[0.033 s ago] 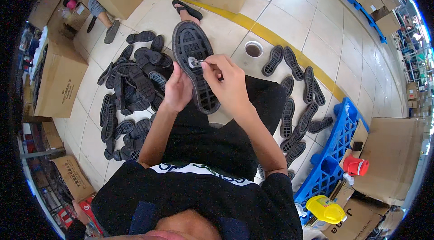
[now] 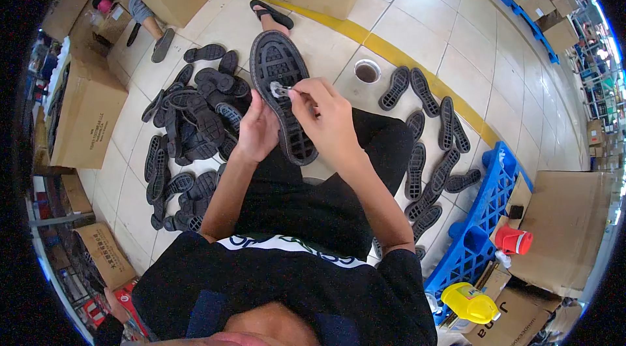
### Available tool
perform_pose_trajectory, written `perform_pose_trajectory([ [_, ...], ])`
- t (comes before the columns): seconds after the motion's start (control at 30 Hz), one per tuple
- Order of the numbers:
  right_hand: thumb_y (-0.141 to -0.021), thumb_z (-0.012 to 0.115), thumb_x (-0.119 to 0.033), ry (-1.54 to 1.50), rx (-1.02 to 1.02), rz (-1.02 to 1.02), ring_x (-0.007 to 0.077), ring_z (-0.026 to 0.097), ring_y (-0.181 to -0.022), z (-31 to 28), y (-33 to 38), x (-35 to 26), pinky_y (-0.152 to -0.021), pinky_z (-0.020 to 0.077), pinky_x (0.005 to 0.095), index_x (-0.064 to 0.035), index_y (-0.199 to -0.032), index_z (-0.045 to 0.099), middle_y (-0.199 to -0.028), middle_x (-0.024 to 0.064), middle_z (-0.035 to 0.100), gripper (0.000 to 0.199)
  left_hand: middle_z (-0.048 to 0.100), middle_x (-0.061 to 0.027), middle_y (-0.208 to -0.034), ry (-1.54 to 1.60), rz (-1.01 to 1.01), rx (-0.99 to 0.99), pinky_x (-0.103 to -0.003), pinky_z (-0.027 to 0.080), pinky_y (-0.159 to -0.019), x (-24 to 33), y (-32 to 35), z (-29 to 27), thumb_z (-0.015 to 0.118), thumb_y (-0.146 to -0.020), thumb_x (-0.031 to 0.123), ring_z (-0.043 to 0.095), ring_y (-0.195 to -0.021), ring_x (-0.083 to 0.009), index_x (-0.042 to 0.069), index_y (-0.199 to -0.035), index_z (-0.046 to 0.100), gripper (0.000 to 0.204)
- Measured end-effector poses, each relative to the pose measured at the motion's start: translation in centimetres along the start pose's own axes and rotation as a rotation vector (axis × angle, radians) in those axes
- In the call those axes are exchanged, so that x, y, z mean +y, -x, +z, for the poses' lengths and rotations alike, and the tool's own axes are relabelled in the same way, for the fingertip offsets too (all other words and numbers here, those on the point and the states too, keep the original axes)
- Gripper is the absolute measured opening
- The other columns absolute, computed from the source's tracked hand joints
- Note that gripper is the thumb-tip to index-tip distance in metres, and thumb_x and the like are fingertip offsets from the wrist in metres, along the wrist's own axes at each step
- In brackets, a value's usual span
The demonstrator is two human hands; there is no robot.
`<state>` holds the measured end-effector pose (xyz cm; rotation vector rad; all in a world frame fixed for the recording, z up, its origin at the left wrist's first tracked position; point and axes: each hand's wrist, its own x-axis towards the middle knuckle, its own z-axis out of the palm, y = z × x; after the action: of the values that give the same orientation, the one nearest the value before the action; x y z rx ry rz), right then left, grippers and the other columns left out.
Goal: The recorder is applying a liquid adhesive to the bottom of rubber shoe soles using a small brush.
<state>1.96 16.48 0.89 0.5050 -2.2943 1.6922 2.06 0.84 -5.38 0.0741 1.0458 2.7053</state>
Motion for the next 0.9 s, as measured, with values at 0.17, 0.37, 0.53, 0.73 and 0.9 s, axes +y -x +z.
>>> perform_pose_trajectory([
  [0.17,-0.087,0.064,-0.008,0.196,-0.116,-0.274,0.0310,0.063,-0.085,0.3,0.5,0.4,-0.072,0.0527,0.0358,-0.0021,-0.099,0.059,-0.100,0.0131,0.059,0.014,0.049,-0.0138,-0.138,0.005,-0.031,-0.045,-0.042,0.032,-0.110,0.4,0.4,-0.2,0.026,-0.099,0.055,0.045,-0.128,-0.0280,0.003,-0.141,0.036,0.068],
  [0.37,-0.089,0.062,-0.012,0.283,-0.276,-0.283,0.0324,0.062,-0.084,-0.8,2.6,0.1,-0.072,0.0522,0.0380,-0.0029,-0.100,0.058,-0.099,0.0131,0.058,0.015,0.052,-0.0201,-0.131,0.044,0.036,-0.071,-0.046,0.037,-0.106,2.1,-0.2,0.8,0.017,-0.097,0.061,0.051,-0.122,-0.0339,0.000,-0.140,0.036,0.077],
  [0.53,-0.088,0.064,-0.011,0.148,-0.461,-0.071,0.0289,0.062,-0.080,-2.6,3.7,-0.1,-0.070,0.0515,0.0354,-0.0017,-0.097,0.060,-0.094,0.0118,0.059,0.013,0.051,-0.0231,-0.130,0.166,0.004,-0.031,-0.052,0.038,-0.105,3.5,-0.2,1.0,0.016,-0.095,0.064,0.052,-0.120,-0.0392,0.001,-0.140,0.035,0.080],
  [0.73,-0.097,0.055,-0.011,-0.427,0.080,0.116,0.0130,0.059,-0.073,-5.7,3.4,2.8,-0.064,0.0473,0.0257,0.0004,-0.101,0.062,-0.089,0.0071,0.063,0.014,0.048,-0.0267,-0.133,0.329,-0.064,-0.149,-0.057,0.038,-0.102,3.8,0.5,1.1,0.019,-0.094,0.067,0.051,-0.119,-0.0428,0.000,-0.142,0.034,0.083],
  [0.9,-0.100,0.050,-0.018,-0.893,0.300,0.222,0.0131,0.057,-0.069,-6.5,3.4,9.5,-0.065,0.0463,0.0265,-0.0015,-0.099,0.058,-0.092,0.0097,0.065,0.018,0.048,-0.0263,-0.134,0.680,-0.230,-0.351,-0.064,0.039,-0.097,3.2,1.3,1.1,0.020,-0.093,0.068,0.054,-0.116,-0.0423,0.003,-0.141,0.037,0.082],
])
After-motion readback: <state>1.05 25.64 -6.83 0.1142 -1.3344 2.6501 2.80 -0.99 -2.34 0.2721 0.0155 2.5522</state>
